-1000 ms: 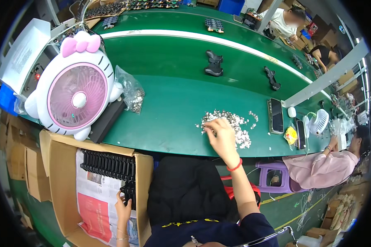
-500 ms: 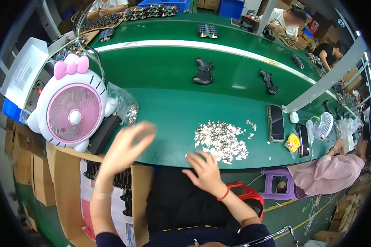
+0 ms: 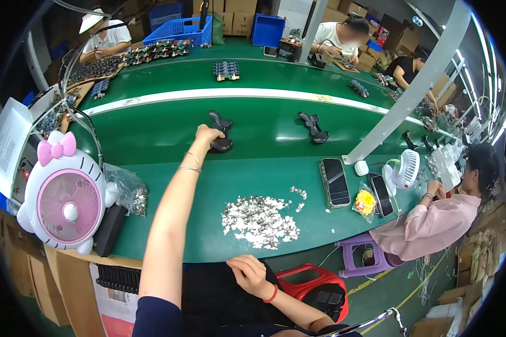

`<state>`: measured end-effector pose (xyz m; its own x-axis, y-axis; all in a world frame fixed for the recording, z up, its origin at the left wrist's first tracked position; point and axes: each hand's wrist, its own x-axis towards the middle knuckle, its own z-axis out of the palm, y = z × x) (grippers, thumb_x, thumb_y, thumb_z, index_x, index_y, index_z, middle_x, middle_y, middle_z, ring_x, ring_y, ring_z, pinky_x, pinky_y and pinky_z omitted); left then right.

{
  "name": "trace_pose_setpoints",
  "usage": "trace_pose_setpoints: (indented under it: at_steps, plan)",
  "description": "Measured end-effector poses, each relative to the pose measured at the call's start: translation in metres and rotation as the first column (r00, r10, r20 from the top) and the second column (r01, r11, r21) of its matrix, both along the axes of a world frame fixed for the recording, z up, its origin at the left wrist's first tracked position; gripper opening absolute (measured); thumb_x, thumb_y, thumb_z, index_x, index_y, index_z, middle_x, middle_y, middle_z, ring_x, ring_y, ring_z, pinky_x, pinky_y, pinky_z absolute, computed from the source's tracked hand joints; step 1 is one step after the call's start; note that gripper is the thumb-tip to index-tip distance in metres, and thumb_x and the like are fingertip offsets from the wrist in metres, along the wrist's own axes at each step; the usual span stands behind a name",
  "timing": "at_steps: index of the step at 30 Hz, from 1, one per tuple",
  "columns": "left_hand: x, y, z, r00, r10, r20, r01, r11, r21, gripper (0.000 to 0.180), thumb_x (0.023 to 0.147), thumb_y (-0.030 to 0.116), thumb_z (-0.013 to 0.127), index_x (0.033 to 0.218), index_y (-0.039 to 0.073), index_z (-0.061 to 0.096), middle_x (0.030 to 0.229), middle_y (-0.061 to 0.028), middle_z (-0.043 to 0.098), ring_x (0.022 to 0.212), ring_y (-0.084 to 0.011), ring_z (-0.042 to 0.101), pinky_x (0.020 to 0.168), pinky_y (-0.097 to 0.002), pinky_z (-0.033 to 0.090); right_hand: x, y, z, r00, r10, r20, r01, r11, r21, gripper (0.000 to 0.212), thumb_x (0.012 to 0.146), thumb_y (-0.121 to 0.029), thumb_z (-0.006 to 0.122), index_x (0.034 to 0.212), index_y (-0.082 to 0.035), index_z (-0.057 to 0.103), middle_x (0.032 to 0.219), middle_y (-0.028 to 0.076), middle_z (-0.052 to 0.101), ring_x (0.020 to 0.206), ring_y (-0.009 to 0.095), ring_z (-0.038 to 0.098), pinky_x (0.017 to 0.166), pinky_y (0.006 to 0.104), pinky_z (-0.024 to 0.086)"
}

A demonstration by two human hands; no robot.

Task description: Assembling game controller components on a production line.

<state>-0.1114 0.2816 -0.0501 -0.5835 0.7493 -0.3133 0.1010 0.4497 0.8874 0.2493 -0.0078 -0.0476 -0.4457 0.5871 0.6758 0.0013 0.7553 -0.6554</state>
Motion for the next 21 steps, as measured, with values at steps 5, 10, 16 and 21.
trace_pose_setpoints:
  at_steps: [5,10,16,21]
  plan:
    - [0.06,-0.048,0.066,0.909,-0.182,0.374,0.165,0.983,0.077,0.04,0.084,0.021,0.076,0.119,0.01,0.058,0.106,-0.0046,0.069,0.091,-0.02,0.068,0.081,-0.0487,0.055,0.012,0.029,0.021,0.993,-0.106,0.045,0.102,0.991,0.084,0.027,0.076,0.008,0.074,0.1,-0.004,0.073,0.095,0.009,0.068,0.083,0.029,0.066,0.072,0.0367,0.055]
    - [0.162,-0.212,0.129,0.734,-0.433,0.523,0.163,0.86,0.483,0.034,0.103,0.018,0.056,0.133,0.006,0.046,0.117,-0.0157,0.066,0.102,-0.0269,0.07,0.08,-0.0473,0.063,0.032,0.056,0.057,0.958,-0.285,0.006,0.283,0.953,0.104,0.023,0.075,0.01,0.075,0.094,-0.003,0.074,0.086,0.008,0.07,0.077,0.025,0.065,0.066,0.0333,0.051]
    - [0.205,-0.346,0.116,0.78,-0.361,0.512,0.12,0.888,0.444,0.043,0.106,0.003,0.045,0.148,0.003,0.035,0.134,-0.0183,0.06,0.122,-0.0224,0.061,0.099,-0.0393,0.057,0.015,0.043,0.095,0.982,-0.179,-0.057,0.186,0.963,0.195,0.03,0.069,0.009,0.077,0.098,-0.001,0.076,0.091,0.007,0.071,0.076,0.023,0.065,0.064,0.0311,0.053]
    - [0.224,-0.38,0.093,0.944,-0.201,0.261,0.056,0.879,0.474,0.037,0.102,0.002,0.055,0.139,0.002,0.049,0.117,-0.0089,0.066,0.107,-0.0119,0.062,0.09,-0.0298,0.054,-0.003,0.019,0.091,0.993,-0.062,0.097,0.027,0.945,0.327,0.028,0.07,0.005,0.072,0.097,0.0,0.074,0.094,0.007,0.07,0.085,0.024,0.069,0.065,0.03,0.057]
